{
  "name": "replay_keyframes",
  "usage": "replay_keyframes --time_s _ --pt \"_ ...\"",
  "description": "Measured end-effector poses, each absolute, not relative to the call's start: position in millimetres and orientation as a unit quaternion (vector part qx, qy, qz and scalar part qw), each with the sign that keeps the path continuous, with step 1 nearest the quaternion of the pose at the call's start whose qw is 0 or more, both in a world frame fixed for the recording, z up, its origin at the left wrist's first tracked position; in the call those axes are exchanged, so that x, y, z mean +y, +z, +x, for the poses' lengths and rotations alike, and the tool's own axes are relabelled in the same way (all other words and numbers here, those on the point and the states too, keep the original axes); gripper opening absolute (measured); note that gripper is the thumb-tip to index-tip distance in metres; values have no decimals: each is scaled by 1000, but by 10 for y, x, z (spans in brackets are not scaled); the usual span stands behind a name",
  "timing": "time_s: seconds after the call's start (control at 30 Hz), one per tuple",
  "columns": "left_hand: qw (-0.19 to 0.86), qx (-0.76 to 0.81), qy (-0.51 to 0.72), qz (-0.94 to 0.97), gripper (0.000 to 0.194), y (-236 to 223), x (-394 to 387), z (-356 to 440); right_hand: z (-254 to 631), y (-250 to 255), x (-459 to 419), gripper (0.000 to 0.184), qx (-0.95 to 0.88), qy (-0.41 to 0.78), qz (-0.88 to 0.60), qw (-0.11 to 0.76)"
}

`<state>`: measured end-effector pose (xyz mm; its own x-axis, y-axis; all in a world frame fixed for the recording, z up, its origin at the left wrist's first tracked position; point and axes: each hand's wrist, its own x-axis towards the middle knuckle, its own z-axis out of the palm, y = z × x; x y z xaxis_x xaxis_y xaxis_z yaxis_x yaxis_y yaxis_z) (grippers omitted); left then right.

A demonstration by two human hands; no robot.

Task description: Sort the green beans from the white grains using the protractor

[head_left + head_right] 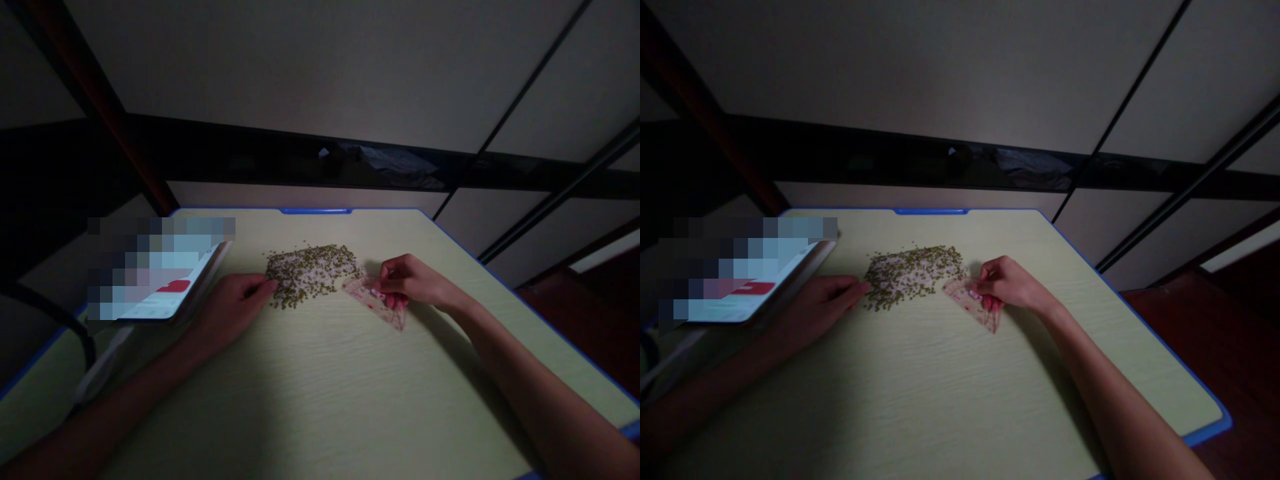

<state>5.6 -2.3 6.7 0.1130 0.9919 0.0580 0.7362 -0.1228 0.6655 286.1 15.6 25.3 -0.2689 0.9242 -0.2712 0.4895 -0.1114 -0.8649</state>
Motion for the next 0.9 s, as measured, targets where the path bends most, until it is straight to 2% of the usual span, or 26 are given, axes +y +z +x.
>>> replay_keyframes --time_s 0.7,0.9 --pt "237 612 250 712 35 81 -38 76 2917 267 191 13 -617 462 -569 286" --pt "233 609 246 717 35 55 -33 56 2859 237 173 9 -631 450 -566 281"
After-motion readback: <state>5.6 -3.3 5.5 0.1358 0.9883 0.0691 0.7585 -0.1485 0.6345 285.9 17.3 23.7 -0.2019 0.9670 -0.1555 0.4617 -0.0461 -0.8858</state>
